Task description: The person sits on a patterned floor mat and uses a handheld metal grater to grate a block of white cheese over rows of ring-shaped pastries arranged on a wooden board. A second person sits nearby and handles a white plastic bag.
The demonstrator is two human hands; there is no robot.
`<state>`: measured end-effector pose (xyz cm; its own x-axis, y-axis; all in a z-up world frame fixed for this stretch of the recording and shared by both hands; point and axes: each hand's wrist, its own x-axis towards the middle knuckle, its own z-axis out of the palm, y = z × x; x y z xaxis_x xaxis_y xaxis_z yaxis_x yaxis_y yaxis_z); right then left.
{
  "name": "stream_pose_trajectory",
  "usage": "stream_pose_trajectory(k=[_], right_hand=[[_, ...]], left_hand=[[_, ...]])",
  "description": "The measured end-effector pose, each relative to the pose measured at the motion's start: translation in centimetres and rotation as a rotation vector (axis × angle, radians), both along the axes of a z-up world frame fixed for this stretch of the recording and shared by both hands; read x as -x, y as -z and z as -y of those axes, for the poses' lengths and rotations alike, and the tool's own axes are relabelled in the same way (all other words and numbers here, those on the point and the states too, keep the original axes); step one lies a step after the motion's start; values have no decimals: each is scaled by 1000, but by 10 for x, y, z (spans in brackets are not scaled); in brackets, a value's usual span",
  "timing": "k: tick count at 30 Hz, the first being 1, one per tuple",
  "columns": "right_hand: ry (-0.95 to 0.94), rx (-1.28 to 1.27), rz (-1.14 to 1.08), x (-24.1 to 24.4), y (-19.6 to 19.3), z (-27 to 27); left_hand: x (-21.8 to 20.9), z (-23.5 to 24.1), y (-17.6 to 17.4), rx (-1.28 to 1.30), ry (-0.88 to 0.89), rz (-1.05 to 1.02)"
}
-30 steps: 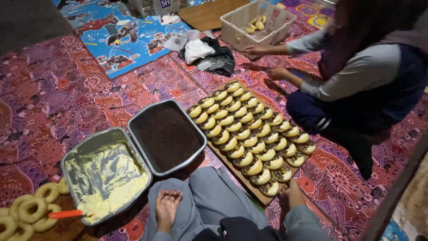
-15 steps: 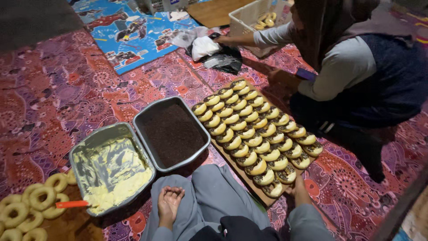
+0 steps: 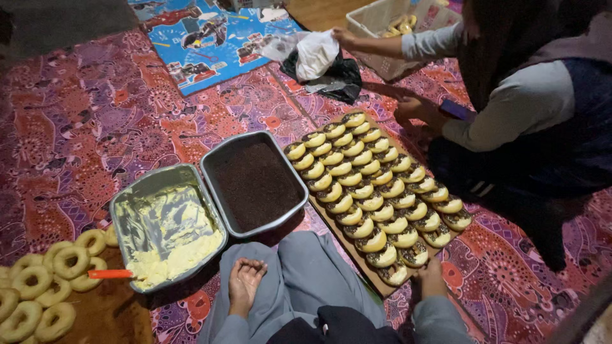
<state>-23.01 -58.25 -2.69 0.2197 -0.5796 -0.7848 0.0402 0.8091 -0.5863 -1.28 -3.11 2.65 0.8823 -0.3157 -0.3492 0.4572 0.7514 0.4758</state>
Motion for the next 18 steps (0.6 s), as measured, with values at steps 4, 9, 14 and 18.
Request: stream_pose_trajectory(k=[4,9,14,18], right_hand=[[48,57,25,2,-13,-11],[86,74,10,11,-15,-15],[148,92,-4,32,7,-9],[189,100,-13,53,24,-6]], left_hand=[[1,-2,3,19,4,17],[3,-7,5,-5,-5,30],[4,-10,7,3,-11,32],[4,-11,10,29,-2,46]])
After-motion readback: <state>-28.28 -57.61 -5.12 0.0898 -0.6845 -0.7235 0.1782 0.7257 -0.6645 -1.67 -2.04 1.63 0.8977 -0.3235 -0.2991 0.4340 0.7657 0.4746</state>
